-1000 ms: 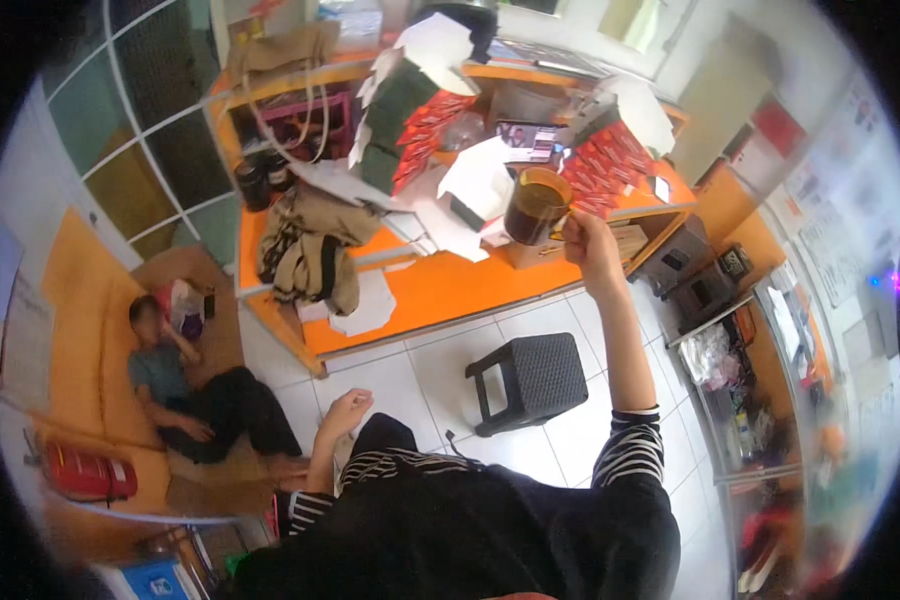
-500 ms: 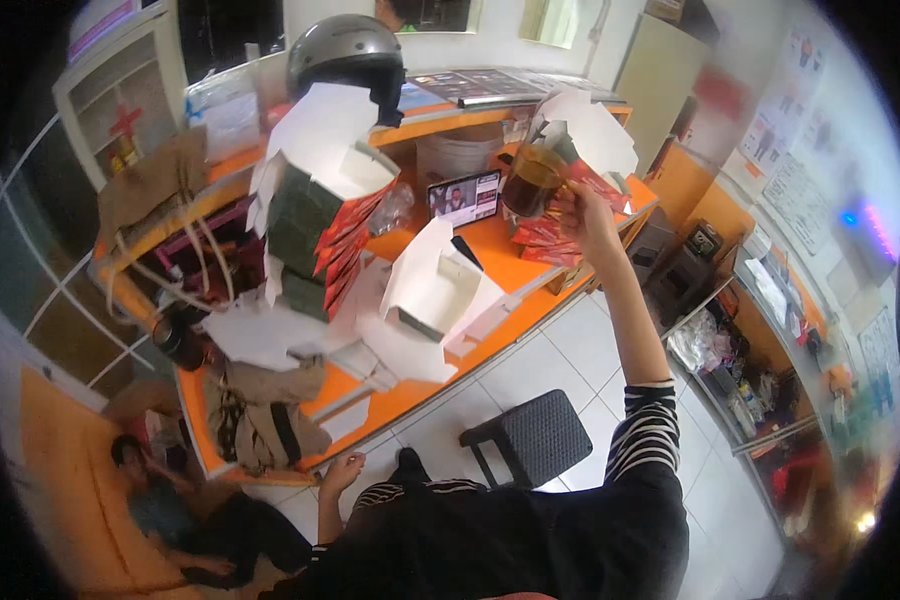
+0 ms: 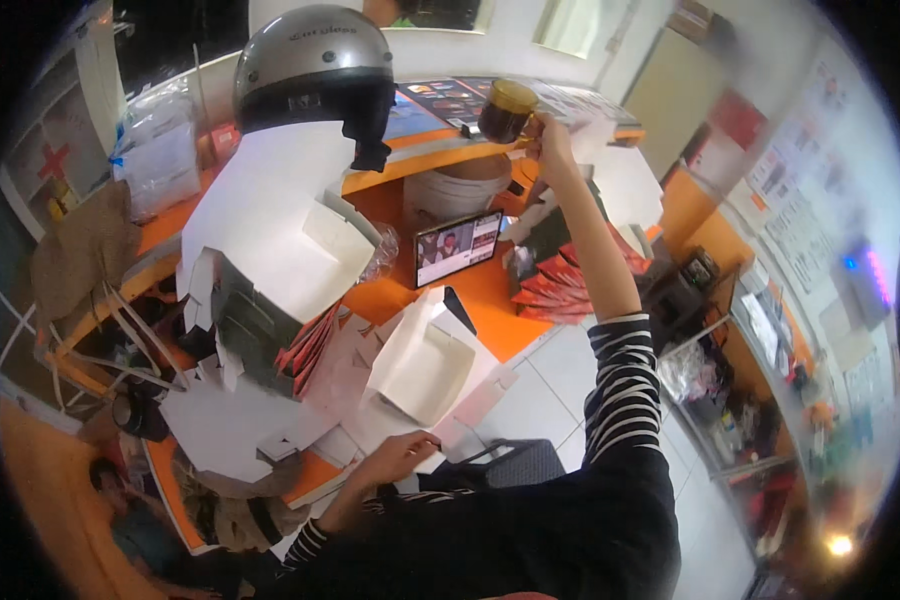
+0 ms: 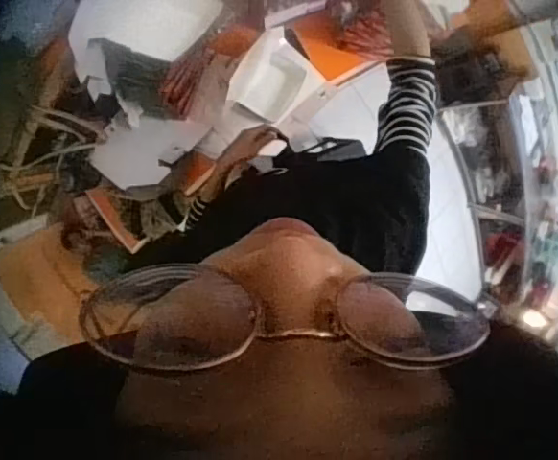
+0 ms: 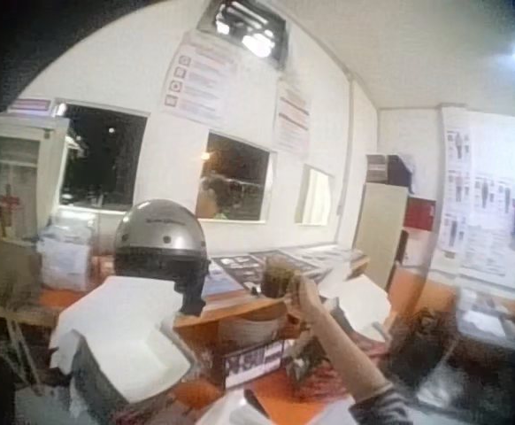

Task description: The person assembles small red and white cardboard boxes by folding the flaps and inserting green rectangular items into them. They handle the boxes one at a time, stacking the finished units on the orange counter.

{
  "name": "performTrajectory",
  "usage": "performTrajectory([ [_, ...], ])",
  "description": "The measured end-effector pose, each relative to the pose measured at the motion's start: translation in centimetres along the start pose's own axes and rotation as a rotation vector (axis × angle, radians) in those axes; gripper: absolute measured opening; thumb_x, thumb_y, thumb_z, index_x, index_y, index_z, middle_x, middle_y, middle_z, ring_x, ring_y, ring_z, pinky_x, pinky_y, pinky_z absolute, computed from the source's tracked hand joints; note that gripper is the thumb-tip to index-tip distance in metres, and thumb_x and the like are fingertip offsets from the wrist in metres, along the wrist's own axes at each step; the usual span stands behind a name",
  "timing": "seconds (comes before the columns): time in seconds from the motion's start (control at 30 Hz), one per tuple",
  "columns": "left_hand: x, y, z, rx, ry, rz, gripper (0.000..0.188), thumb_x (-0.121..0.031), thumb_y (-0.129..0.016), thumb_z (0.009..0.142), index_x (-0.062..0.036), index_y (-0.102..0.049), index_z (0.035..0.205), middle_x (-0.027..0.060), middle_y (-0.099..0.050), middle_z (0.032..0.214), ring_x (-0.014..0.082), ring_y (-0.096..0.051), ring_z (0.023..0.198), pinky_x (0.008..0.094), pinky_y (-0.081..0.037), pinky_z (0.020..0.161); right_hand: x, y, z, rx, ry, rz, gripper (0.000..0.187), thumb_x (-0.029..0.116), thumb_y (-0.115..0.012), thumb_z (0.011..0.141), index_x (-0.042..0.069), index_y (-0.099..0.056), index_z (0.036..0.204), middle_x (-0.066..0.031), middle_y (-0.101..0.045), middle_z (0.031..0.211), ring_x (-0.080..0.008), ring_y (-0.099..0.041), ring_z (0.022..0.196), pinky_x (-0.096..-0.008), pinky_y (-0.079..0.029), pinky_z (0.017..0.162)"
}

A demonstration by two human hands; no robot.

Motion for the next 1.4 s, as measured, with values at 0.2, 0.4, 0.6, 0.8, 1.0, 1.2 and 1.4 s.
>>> performTrajectory([
  [0.2,1.9,-4.8,10.6,-0.288,-0.291,0.47,0.043,-0.029,-0.061,0.077,-0.0016,-0.05,0.108,0.0192,-0.054,0.098,0.0336,-0.053,0.091,0.0414,-0.043,0.079,-3.5,-2.1,13.2,0.065,-0.019,-0.008,0.026,0.026,-0.047,0.082,0.016,-0.041,0.059,0.0015,-0.04,0.052,-0.0067,-0.027,0.035,-0.0217,-0.023,0.032],
  [0.4,2.4,-4.1,14.6,-0.375,0.085,0.789,0.04,-0.031,-0.061,0.075,-0.0046,-0.049,0.102,0.0146,-0.051,0.095,0.0298,-0.054,0.086,0.0433,-0.044,0.073,-8.0,-4.0,21.2,0.205,-0.1,0.021,0.025,0.027,-0.044,0.083,0.018,-0.041,0.06,0.0051,-0.038,0.051,-0.0076,-0.029,0.034,-0.0229,-0.025,0.032],
  [0.6,5.3,-5.2,15.6,-0.525,0.144,0.872,0.017,-0.02,-0.048,0.084,-0.0059,-0.053,0.09,0.011,-0.055,0.082,0.0272,-0.058,0.076,0.0384,-0.048,0.064,-10.8,-5.4,24.1,0.223,-0.165,-0.004,0.024,0.026,-0.041,0.083,0.018,-0.039,0.061,0.0049,-0.037,0.053,-0.0069,-0.028,0.038,-0.0229,-0.021,0.035],
  [0.8,5.0,-4.6,14.6,-0.452,0.154,0.778,0.016,-0.02,-0.051,0.082,-0.0076,-0.057,0.091,0.0115,-0.057,0.086,0.0277,-0.059,0.078,0.0401,-0.049,0.068,-12.9,-2.8,28.6,0.289,-0.158,-0.018,0.019,0.023,-0.042,0.08,0.017,-0.042,0.062,0.0036,-0.036,0.053,-0.0081,-0.028,0.04,-0.0242,-0.021,0.037],
  [1.0,2.9,-3.8,12.2,-0.608,0.17,0.746,0.022,-0.018,-0.052,0.08,-0.0122,-0.06,0.099,0.0091,-0.059,0.082,0.0266,-0.06,0.078,0.0391,-0.047,0.068,-12.1,-5.5,25.9,0.125,-0.094,-0.144,0.022,0.027,-0.051,0.084,0.005,-0.051,0.077,-0.0026,-0.043,0.058,-0.0141,-0.042,0.044,-0.0271,-0.034,0.04],
  [1.2,-2.4,-0.7,9.4,-0.754,-0.023,0.578,0.018,-0.017,-0.055,0.081,-0.0056,-0.059,0.094,0.0138,-0.057,0.073,0.0312,-0.057,0.074,0.0399,-0.042,0.063,-8.1,0.7,22.3,-0.304,0.704,-0.53,0.036,0.027,-0.056,0.083,-0.006,-0.051,0.096,-0.0191,-0.053,0.09,-0.0256,-0.054,0.078,-0.0352,-0.045,0.071],
  [1.4,-2.1,-0.8,3.7,-1.205,-0.188,0.275,0.017,-0.013,-0.06,0.077,0.001,-0.053,0.085,0.0143,-0.051,0.065,0.0278,-0.048,0.056,0.0357,-0.038,0.053,-3.3,0.4,-4.9,0.515,0.487,-0.341,0.018,0.01,-0.05,0.085,0.001,-0.053,0.1,-0.0056,-0.059,0.086,-0.0161,-0.056,0.081,-0.0295,-0.044,0.074],
])
Point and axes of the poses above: each hand's wrist, its own z-axis towards the middle knuckle, its own y-axis out of the back of the hand, x = y × z, the point moved 3 cm from there along z, towards the middle knuckle
